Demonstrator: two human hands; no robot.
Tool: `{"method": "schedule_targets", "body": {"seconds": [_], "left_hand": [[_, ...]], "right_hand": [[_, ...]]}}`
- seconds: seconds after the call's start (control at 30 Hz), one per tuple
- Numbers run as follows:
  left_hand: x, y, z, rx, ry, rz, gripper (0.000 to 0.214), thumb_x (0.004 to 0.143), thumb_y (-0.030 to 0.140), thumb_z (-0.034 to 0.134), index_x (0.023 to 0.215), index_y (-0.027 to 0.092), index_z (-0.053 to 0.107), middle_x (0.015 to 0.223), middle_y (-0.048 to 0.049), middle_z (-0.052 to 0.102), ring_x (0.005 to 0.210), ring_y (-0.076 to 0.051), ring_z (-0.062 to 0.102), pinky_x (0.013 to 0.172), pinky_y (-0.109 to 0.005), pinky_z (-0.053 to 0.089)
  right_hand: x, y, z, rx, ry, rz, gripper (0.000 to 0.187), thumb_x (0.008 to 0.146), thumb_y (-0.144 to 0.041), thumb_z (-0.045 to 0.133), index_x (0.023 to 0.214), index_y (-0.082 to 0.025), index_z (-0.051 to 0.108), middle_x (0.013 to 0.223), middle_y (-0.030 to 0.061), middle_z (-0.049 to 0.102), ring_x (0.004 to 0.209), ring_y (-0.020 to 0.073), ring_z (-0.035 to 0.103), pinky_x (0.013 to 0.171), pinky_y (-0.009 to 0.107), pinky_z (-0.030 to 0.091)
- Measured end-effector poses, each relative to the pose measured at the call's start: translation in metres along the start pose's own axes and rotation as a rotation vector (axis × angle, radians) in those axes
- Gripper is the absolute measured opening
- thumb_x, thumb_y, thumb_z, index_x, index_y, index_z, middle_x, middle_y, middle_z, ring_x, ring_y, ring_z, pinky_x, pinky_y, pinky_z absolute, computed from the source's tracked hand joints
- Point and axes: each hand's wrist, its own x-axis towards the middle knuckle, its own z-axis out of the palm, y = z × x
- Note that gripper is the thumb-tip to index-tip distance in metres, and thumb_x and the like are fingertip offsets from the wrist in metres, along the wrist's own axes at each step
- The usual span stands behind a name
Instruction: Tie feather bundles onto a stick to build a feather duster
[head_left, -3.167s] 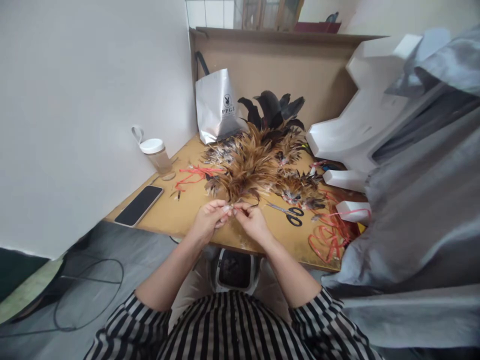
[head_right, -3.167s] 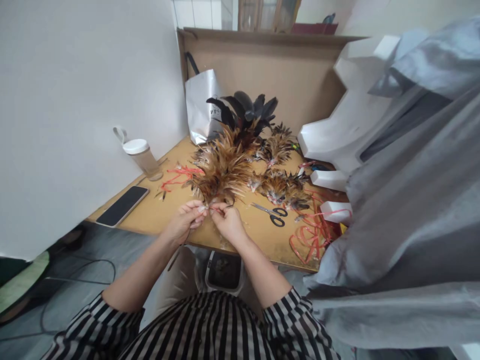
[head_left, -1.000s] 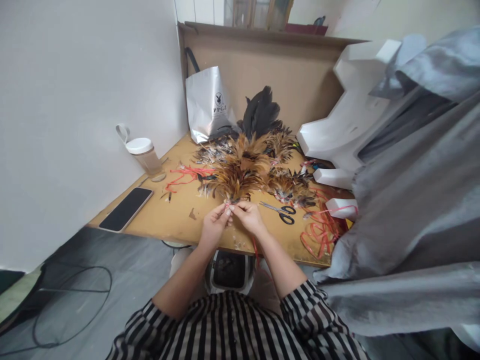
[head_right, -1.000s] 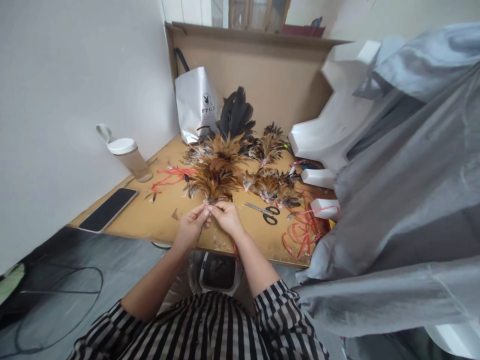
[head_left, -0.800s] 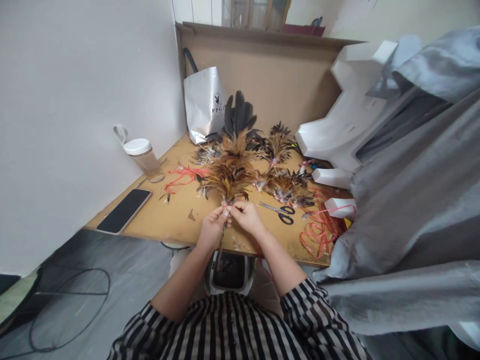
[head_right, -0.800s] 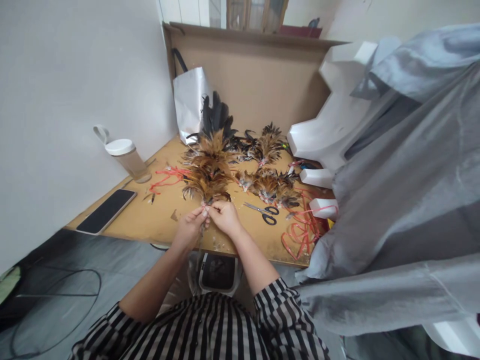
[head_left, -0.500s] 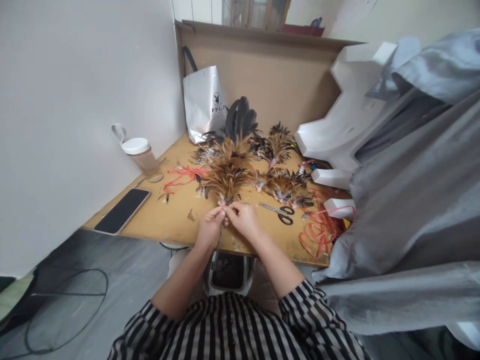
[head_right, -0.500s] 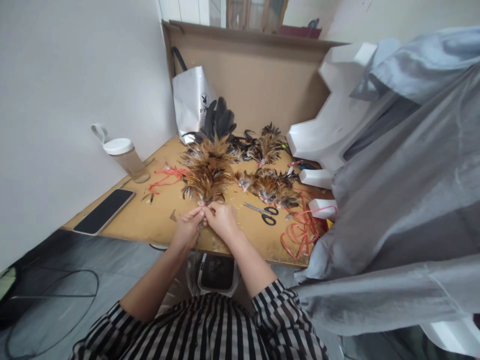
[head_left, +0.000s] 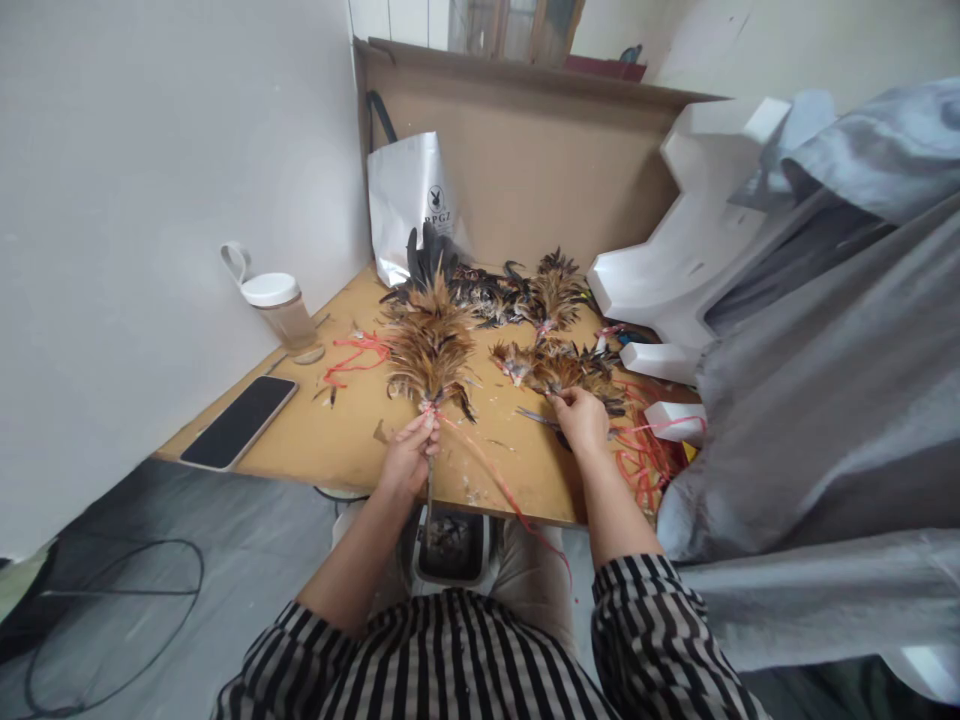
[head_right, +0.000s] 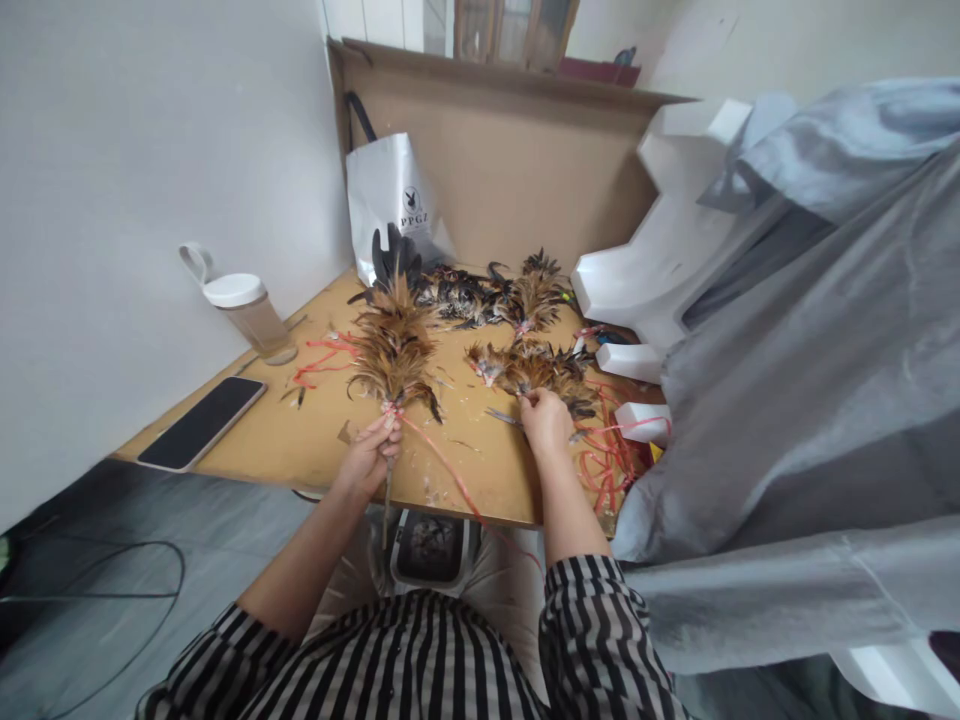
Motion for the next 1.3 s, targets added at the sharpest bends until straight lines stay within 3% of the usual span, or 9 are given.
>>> {"method": "schedule_targets", "body": {"seconds": [0.23, 0.4, 0.5, 0.6, 0.7, 0.77, 0.93, 1.1, 1.3], "left_hand": [[-0.004, -0.001, 0.001, 0.038, -0.008, 0.014, 0.028, 0.058, 0.016, 0.075, 0.084, 0.01, 0.065, 0.068, -0.0013, 0.053, 0.052, -0.003, 0.043, 0.039, -0.012, 0.026], [-0.005, 0.0, 0.0, 0.046, -0.029, 0.022, 0.026, 0.06, 0.017, 0.074, 0.083, 0.009, 0.065, 0.069, -0.0017, 0.053, 0.053, -0.003, 0.042, 0.039, -0.012, 0.025], [-0.005, 0.0, 0.0, 0.039, -0.042, 0.022, 0.024, 0.06, 0.016, 0.074, 0.081, 0.009, 0.065, 0.069, -0.0017, 0.052, 0.053, -0.003, 0.042, 0.039, -0.012, 0.025], [-0.004, -0.001, -0.001, 0.04, -0.037, 0.019, 0.023, 0.061, 0.017, 0.074, 0.081, 0.01, 0.065, 0.069, -0.0015, 0.052, 0.052, -0.003, 0.041, 0.038, -0.011, 0.024], [-0.004, -0.001, 0.0, 0.044, -0.031, 0.021, 0.025, 0.061, 0.017, 0.074, 0.083, 0.009, 0.064, 0.069, -0.0016, 0.052, 0.052, -0.002, 0.041, 0.038, -0.012, 0.024], [-0.004, -0.002, 0.001, 0.047, -0.027, 0.029, 0.025, 0.061, 0.017, 0.074, 0.083, 0.009, 0.064, 0.069, -0.0016, 0.052, 0.051, -0.002, 0.04, 0.038, -0.012, 0.023], [-0.006, -0.003, 0.003, 0.073, -0.011, 0.058, 0.025, 0.06, 0.019, 0.075, 0.081, 0.01, 0.065, 0.067, -0.0017, 0.054, 0.05, -0.002, 0.039, 0.038, -0.012, 0.022], [-0.008, -0.006, 0.005, 0.102, -0.014, 0.108, 0.026, 0.061, 0.024, 0.075, 0.081, 0.01, 0.065, 0.067, -0.0013, 0.054, 0.049, -0.002, 0.039, 0.038, -0.013, 0.022], [-0.009, -0.011, 0.006, 0.137, 0.01, 0.161, 0.025, 0.061, 0.025, 0.073, 0.08, 0.01, 0.065, 0.066, -0.0017, 0.056, 0.048, -0.003, 0.039, 0.039, -0.016, 0.023]], "right_hand": [[0.016, -0.001, 0.009, -0.234, -0.044, 0.097, 0.038, 0.073, -0.049, 0.054, 0.092, -0.018, 0.065, 0.091, 0.0151, 0.067, 0.086, 0.0259, 0.062, 0.068, 0.034, 0.043], [0.019, 0.012, 0.008, -0.211, -0.014, 0.128, 0.027, 0.074, -0.036, 0.05, 0.084, -0.017, 0.067, 0.085, 0.0157, 0.067, 0.083, 0.0267, 0.062, 0.067, 0.033, 0.043], [0.018, 0.022, 0.005, 0.046, 0.061, 0.132, 0.023, 0.07, -0.034, 0.053, 0.076, -0.016, 0.066, 0.077, 0.0127, 0.067, 0.076, 0.0245, 0.06, 0.063, 0.031, 0.041], [0.012, 0.02, 0.001, 0.597, 0.044, 0.207, 0.02, 0.065, -0.037, 0.058, 0.065, -0.016, 0.058, 0.059, 0.004, 0.061, 0.051, 0.014, 0.05, 0.049, 0.025, 0.035], [-0.002, 0.001, -0.007, 1.157, -0.192, 0.287, 0.025, 0.059, -0.037, 0.065, 0.061, -0.018, 0.05, 0.052, -0.0033, 0.052, 0.038, 0.0054, 0.03, 0.038, 0.02, 0.02], [-0.015, -0.018, -0.013, 1.379, -0.38, 0.278, 0.027, 0.057, -0.035, 0.07, 0.062, -0.017, 0.05, 0.055, -0.0045, 0.051, 0.038, 0.0032, 0.025, 0.037, 0.018, 0.014], [-0.053, -0.074, -0.014, 1.541, -0.653, 0.207, 0.028, 0.059, -0.032, 0.073, 0.06, -0.018, 0.049, 0.057, -0.0038, 0.054, 0.043, 0.005, 0.037, 0.039, 0.018, 0.021], [-0.081, -0.116, 0.017, 1.493, -0.677, 0.147, 0.024, 0.056, -0.032, 0.075, 0.06, -0.017, 0.057, 0.058, -0.0026, 0.059, 0.054, 0.0097, 0.051, 0.056, 0.023, 0.039], [-0.089, -0.132, 0.042, 1.352, -0.603, 0.073, 0.026, 0.058, -0.038, 0.073, 0.061, -0.017, 0.058, 0.055, -0.0032, 0.059, 0.052, 0.0107, 0.052, 0.059, 0.024, 0.041]]}}
